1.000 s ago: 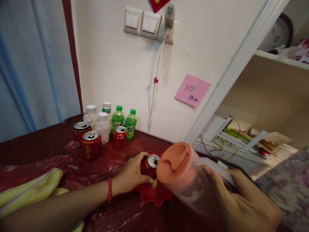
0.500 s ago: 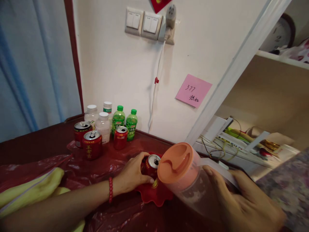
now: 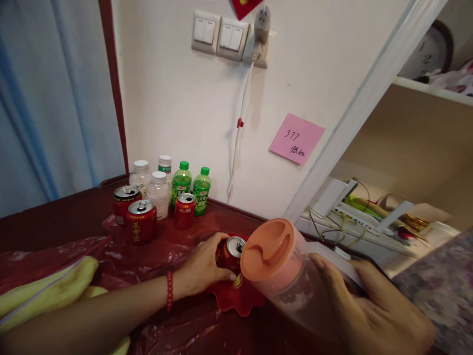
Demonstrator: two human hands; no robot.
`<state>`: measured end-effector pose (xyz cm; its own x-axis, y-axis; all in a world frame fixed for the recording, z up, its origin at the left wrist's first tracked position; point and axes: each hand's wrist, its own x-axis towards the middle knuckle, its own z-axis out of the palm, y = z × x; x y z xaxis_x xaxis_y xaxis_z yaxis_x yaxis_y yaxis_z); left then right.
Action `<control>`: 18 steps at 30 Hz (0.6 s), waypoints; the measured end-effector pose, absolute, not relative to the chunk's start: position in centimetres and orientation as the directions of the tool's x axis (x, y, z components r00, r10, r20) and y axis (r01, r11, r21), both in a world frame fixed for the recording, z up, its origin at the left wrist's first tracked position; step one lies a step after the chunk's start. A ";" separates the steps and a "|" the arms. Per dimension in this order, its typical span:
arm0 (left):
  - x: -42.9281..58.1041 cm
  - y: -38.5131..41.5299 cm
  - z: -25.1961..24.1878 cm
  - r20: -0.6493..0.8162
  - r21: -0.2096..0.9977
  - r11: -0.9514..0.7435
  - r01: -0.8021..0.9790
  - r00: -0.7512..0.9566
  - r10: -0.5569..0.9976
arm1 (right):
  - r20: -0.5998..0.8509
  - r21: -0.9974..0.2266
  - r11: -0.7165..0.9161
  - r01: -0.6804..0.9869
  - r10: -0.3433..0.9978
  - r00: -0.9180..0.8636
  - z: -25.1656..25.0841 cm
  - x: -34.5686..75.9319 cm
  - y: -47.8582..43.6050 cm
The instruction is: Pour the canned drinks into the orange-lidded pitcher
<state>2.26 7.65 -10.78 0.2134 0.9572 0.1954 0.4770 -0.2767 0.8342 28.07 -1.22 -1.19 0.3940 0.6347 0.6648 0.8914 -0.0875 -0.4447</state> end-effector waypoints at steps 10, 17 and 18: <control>2.2 7.6 -10.6 0.185 0.830 -0.271 0.488 0.219 0.958 | 0.660 -0.481 -0.085 0.873 0.621 0.424 -1.3 27.8 -1.1; 2.3 7.7 -10.9 0.205 0.831 -0.285 0.479 0.212 0.955 | 0.675 -0.491 -0.037 0.870 0.616 0.407 -1.3 27.6 -1.0; 2.3 7.7 -10.9 0.203 0.829 -0.283 0.482 0.212 0.956 | 0.684 -0.479 -0.032 0.877 0.613 0.396 -1.4 27.7 -0.9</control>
<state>2.26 7.69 -10.90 0.2118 0.9559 0.2034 0.4823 -0.2833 0.8290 27.65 -0.89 -1.39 0.3960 0.6125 0.6841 0.8773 -0.0322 -0.4789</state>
